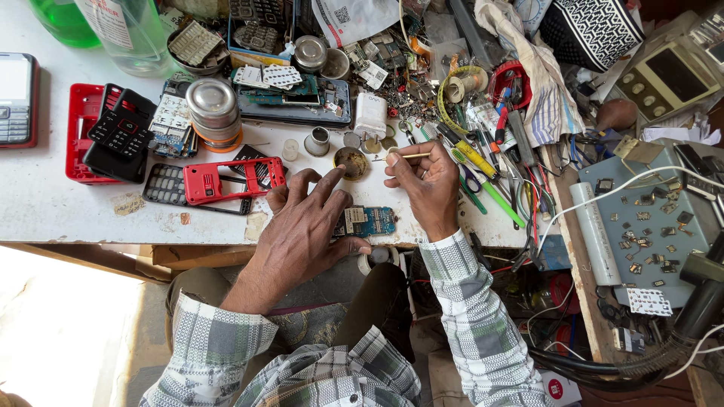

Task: The person disassembles a red feature phone, removes the battery and back cover, and separates the keypad from the main body. They then use a hot air gun and a small stick to work on the motherboard, followed by brushing the board with a toothbrush.

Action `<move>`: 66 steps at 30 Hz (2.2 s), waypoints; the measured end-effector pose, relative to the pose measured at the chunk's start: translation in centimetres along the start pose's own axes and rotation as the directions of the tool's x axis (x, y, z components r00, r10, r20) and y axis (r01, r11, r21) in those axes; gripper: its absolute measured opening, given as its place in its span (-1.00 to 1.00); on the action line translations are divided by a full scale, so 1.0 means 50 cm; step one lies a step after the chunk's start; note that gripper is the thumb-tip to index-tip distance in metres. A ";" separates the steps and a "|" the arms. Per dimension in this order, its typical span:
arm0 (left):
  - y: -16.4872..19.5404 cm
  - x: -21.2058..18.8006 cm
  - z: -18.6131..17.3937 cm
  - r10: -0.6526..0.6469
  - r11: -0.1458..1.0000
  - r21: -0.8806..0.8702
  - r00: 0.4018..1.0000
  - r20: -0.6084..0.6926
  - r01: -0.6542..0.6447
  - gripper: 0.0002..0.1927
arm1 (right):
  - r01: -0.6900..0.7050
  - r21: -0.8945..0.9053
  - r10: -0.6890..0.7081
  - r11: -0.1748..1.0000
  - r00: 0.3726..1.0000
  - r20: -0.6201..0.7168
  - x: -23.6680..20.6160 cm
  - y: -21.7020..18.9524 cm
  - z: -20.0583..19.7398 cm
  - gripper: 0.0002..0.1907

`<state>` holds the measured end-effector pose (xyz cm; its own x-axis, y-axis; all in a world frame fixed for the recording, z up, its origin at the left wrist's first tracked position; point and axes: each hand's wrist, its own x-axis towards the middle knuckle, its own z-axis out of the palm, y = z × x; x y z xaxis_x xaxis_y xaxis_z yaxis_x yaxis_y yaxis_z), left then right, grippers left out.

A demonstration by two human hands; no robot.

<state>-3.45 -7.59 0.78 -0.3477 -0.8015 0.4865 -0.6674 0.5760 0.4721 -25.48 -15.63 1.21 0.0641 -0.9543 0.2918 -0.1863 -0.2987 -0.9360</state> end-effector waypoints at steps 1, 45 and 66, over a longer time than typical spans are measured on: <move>0.000 0.000 0.000 -0.003 1.000 0.004 1.000 0.003 0.003 -0.22 | 0.007 0.022 -0.008 1.000 1.000 0.016 -0.001 -0.001 -0.001 -0.79; -0.017 0.001 0.007 -0.015 1.000 0.013 1.000 0.021 0.015 -0.22 | 0.120 -0.171 -0.104 0.978 0.990 0.095 0.009 -0.002 0.045 -0.85; -0.002 -0.008 -0.009 -0.007 1.000 -0.018 0.999 0.035 0.007 -0.45 | 0.094 -0.037 -0.096 0.995 0.992 -0.078 -0.171 -0.021 -0.072 -0.74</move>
<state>-2.96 -7.25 0.90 -0.3661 -0.8104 0.4574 -0.6582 0.5730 0.4883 -29.38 -7.16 0.39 0.0047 -0.9186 0.3953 -0.2154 -0.3869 -0.8966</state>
